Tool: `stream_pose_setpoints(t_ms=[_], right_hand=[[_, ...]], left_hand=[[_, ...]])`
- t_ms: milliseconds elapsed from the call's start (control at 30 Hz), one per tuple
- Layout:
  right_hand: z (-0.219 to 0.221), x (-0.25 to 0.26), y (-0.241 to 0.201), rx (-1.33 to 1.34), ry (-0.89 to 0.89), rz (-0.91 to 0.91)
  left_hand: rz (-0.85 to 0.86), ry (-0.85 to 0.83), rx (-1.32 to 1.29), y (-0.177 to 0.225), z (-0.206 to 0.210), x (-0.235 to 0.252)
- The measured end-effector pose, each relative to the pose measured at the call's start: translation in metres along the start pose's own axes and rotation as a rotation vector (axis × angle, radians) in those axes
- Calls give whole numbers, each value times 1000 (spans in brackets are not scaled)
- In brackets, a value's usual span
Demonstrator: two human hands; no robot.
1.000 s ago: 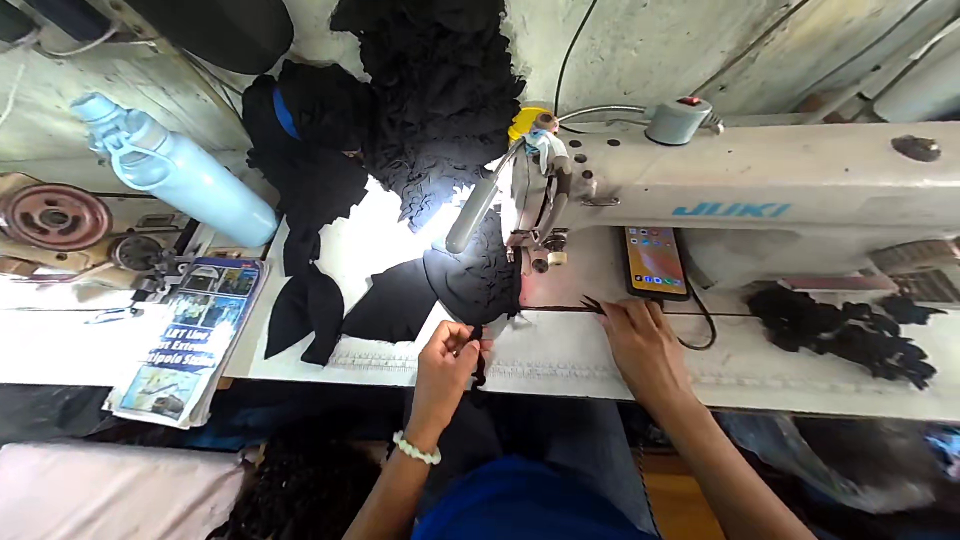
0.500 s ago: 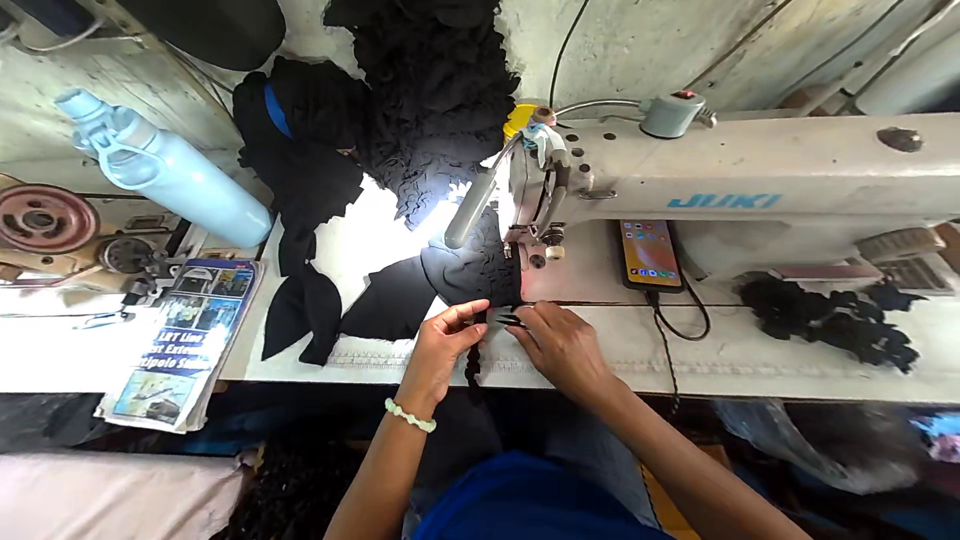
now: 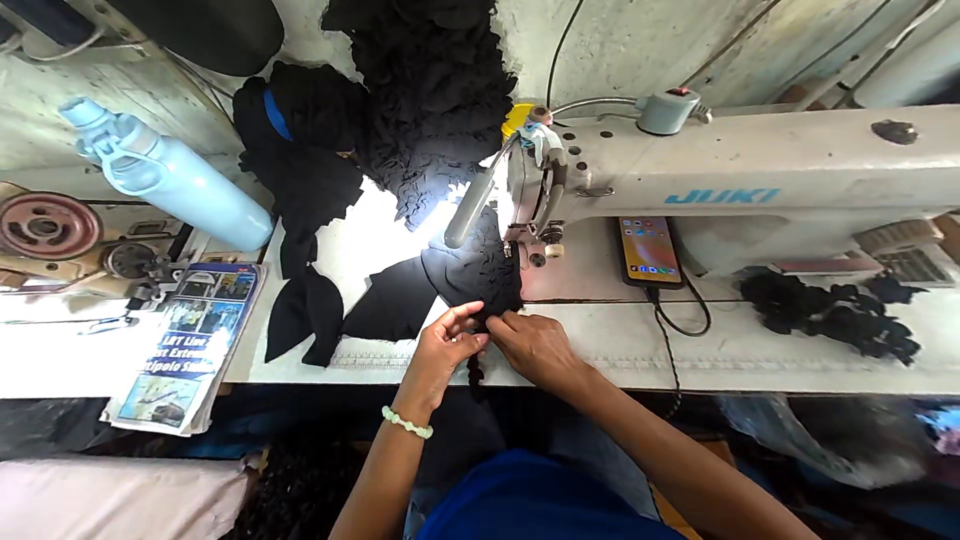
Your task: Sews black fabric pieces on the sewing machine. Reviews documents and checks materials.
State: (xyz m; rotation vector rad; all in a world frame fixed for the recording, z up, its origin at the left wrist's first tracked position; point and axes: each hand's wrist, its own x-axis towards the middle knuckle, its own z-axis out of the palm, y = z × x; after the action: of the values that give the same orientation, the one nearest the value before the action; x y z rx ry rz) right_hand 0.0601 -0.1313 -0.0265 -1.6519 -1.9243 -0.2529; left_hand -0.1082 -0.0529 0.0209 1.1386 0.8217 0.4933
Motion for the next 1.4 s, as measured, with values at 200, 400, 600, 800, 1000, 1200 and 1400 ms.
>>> stream_pose_setpoints(t_ms=[200, 400, 600, 800, 1000, 1200, 1400], right_hand=[[-17, -7, 17, 35, 12, 94], [-30, 10, 54, 2, -109, 183], [-28, 28, 80, -93, -227, 270], [-58, -12, 60, -64, -240, 200], [-103, -42, 38, 225, -471, 259], [-68, 10, 47, 197, -187, 372], [-31, 18, 60, -24, -253, 427]], left_hand=[[-8, -132, 133, 3, -14, -19], [449, 126, 1051, -2, -15, -2], [629, 179, 1319, -7, -3, 59], [624, -25, 1239, -14, -7, 29], [395, -244, 1008, -7, -16, -30], [515, 97, 1181, -13, -1, -26], [722, 39, 1210, -37, -2, -12]])
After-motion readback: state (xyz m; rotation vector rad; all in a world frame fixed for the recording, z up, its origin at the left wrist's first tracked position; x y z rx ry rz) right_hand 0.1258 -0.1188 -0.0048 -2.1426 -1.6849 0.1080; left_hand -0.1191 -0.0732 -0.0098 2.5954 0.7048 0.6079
